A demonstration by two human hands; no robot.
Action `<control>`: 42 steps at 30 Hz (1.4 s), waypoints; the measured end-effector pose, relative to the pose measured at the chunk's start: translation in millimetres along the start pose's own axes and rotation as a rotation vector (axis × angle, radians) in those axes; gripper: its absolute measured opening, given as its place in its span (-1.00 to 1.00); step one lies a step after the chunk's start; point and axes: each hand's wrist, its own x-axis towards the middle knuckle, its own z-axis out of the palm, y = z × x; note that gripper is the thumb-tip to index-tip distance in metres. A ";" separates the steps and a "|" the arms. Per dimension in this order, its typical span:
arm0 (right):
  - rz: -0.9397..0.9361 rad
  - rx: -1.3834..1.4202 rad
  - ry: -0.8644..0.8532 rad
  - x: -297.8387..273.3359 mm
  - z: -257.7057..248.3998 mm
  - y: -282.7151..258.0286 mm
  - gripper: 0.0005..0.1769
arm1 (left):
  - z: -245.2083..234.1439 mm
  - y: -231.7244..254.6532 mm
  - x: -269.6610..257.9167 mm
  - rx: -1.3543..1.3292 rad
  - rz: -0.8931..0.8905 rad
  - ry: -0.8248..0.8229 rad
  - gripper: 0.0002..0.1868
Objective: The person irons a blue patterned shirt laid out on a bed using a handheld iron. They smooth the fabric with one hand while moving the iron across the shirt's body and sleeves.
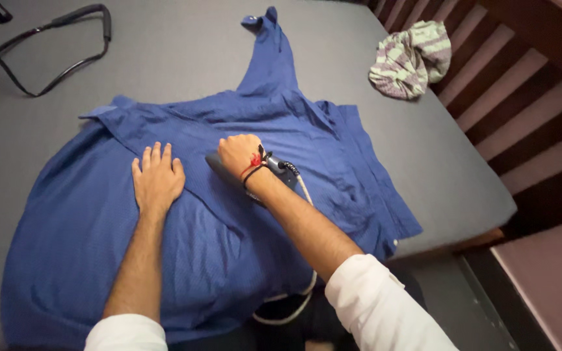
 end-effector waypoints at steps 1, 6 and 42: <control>0.009 0.004 0.005 6.2 3.6 -0.6 -0.73 | -0.2 -1.0 2.2 -0.006 -0.009 -0.006 -0.41; 0.001 0.003 -0.024 42.8 13.7 2.9 -0.71 | -0.2 0.7 9.2 -0.002 -0.048 -0.008 -0.41; -0.115 0.025 -0.024 29.5 5.7 -5.0 -0.69 | 1.7 0.1 12.9 -0.047 -0.069 0.005 -0.45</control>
